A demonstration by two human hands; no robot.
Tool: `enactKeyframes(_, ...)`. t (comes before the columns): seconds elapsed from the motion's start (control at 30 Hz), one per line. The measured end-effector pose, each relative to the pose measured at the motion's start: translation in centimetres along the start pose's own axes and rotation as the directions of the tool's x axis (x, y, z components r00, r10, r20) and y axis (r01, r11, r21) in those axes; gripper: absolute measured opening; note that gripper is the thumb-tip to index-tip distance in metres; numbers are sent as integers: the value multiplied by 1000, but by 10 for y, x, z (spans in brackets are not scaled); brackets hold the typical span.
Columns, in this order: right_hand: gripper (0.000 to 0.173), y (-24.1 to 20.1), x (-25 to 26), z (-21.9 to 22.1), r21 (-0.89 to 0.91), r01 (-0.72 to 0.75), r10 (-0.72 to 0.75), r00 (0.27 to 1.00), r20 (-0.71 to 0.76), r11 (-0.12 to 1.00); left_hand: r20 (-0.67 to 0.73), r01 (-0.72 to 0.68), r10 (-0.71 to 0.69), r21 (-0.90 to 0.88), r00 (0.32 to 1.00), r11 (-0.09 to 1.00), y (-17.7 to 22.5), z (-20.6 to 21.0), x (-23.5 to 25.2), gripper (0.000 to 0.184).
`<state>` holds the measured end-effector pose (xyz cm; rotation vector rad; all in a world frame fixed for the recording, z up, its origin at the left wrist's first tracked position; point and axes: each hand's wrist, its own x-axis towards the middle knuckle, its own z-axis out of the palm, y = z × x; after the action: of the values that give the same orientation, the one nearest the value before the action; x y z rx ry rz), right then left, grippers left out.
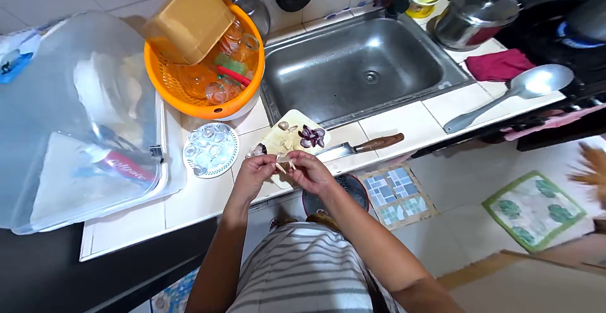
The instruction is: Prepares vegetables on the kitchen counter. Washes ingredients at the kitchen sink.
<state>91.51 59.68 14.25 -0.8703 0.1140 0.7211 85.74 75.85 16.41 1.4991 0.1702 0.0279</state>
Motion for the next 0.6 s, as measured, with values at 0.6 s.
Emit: enactKeyframes(0.6, 29, -5, 2, 6, -54, -66, 67, 998, 13, 996, -72, 41, -35, 81, 997, 996, -15, 7, 8, 12)
